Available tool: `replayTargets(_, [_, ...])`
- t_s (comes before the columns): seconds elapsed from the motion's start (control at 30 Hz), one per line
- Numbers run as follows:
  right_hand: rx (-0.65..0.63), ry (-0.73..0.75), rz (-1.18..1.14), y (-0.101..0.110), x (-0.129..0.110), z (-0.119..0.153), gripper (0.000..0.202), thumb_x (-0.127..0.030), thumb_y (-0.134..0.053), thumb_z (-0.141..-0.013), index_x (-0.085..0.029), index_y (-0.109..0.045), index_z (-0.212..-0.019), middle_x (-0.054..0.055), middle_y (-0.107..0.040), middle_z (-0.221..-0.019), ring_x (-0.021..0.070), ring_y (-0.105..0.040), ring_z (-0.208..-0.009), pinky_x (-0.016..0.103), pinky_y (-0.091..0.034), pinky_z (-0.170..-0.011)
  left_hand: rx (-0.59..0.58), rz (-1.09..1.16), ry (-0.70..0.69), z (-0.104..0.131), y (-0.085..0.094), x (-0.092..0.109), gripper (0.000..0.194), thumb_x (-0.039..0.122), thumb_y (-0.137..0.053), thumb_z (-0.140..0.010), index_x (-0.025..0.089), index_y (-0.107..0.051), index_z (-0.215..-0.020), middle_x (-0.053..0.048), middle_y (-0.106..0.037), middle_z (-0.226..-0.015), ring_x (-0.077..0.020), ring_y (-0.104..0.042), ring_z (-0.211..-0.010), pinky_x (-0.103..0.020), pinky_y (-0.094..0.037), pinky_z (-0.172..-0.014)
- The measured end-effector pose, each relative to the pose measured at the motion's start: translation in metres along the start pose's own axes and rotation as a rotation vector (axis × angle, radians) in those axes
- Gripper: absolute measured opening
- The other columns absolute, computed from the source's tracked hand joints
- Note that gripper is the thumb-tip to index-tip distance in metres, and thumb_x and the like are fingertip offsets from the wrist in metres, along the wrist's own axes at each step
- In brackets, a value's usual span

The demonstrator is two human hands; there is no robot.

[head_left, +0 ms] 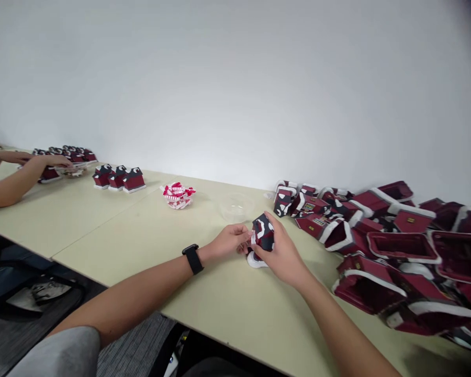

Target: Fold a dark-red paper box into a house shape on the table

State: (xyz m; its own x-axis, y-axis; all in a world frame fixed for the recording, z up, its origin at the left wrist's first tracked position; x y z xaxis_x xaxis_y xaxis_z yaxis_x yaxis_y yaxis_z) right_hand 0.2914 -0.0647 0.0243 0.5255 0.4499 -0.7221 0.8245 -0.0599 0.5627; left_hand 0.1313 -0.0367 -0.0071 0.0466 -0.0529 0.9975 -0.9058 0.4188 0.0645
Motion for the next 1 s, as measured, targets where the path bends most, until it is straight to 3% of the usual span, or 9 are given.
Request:
replayTargets(0.17, [-0.109,-0.054,-0.088,0.001,-0.002,0.001,0.097,-0.032,-0.067,-0.08,-0.018,-0.017,-0.162,0.014,-0.027,-0.165,0.0275,-0.033,-0.152,0.047,-0.029,-0.129,-0.011,0.053,-0.022,0.0,0.0,-0.001,0.063,0.072,-0.078,-0.076,0.014,-0.058,-0.092,0.0,-0.059,-0.069,-0.0095,-0.054,-0.059,-0.023,-0.04,-0.059])
replayTargets(0.37, [-0.195,-0.083,-0.152,0.0,-0.005,0.004,0.106,-0.026,-0.068,-0.078,-0.019,-0.007,-0.165,0.014,-0.021,-0.166,0.0271,-0.032,-0.152,0.046,-0.032,-0.127,-0.012,0.008,-0.08,0.001,-0.003,0.006,0.06,0.07,-0.074,-0.081,0.013,-0.059,-0.091,-0.001,-0.06,-0.077,-0.0096,-0.051,-0.066,-0.024,-0.039,-0.065])
replayTargets(0.6, [-0.192,-0.112,-0.187,0.001,0.002,0.001,0.107,-0.023,-0.068,-0.076,-0.021,-0.009,-0.165,0.012,-0.02,-0.167,0.0256,-0.031,-0.152,0.045,-0.025,-0.13,0.08,0.128,0.024,-0.007,0.007,-0.005,0.058,0.068,-0.078,-0.076,0.013,-0.06,-0.086,-0.002,-0.06,-0.079,-0.0113,-0.051,-0.07,-0.027,-0.039,-0.071])
replayTargets(0.83, [-0.209,-0.118,-0.237,0.001,0.007,0.002,0.105,-0.028,-0.072,-0.076,-0.023,-0.014,-0.164,0.014,-0.035,-0.159,0.0272,-0.039,-0.148,0.048,-0.032,-0.126,0.013,0.198,0.026,-0.002,0.002,0.001,0.058,0.067,-0.081,-0.074,0.013,-0.059,-0.083,0.0,-0.057,-0.077,-0.0101,-0.046,-0.068,-0.027,-0.036,-0.07])
replayTargets(1.0, [-0.218,-0.079,-0.209,0.0,0.005,0.001,0.101,-0.026,-0.069,-0.076,-0.022,-0.016,-0.163,0.013,-0.031,-0.161,0.0257,-0.036,-0.149,0.045,-0.028,-0.128,0.016,0.181,0.022,-0.004,0.003,-0.003,0.059,0.067,-0.08,-0.075,0.013,-0.059,-0.083,0.0,-0.056,-0.077,-0.0099,-0.044,-0.068,-0.026,-0.035,-0.069])
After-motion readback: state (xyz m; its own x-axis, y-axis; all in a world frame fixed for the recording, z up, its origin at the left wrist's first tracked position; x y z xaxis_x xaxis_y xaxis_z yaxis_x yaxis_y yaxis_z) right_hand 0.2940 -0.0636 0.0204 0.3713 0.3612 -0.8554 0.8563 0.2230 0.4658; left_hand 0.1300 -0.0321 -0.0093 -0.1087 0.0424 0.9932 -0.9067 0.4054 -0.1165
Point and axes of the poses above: each hand's wrist, its own z-axis away from the middle knuckle, its own y-axis out of the back of the hand, x = y × z, the point moved 5 cm from there along -z, towards the middle knuckle
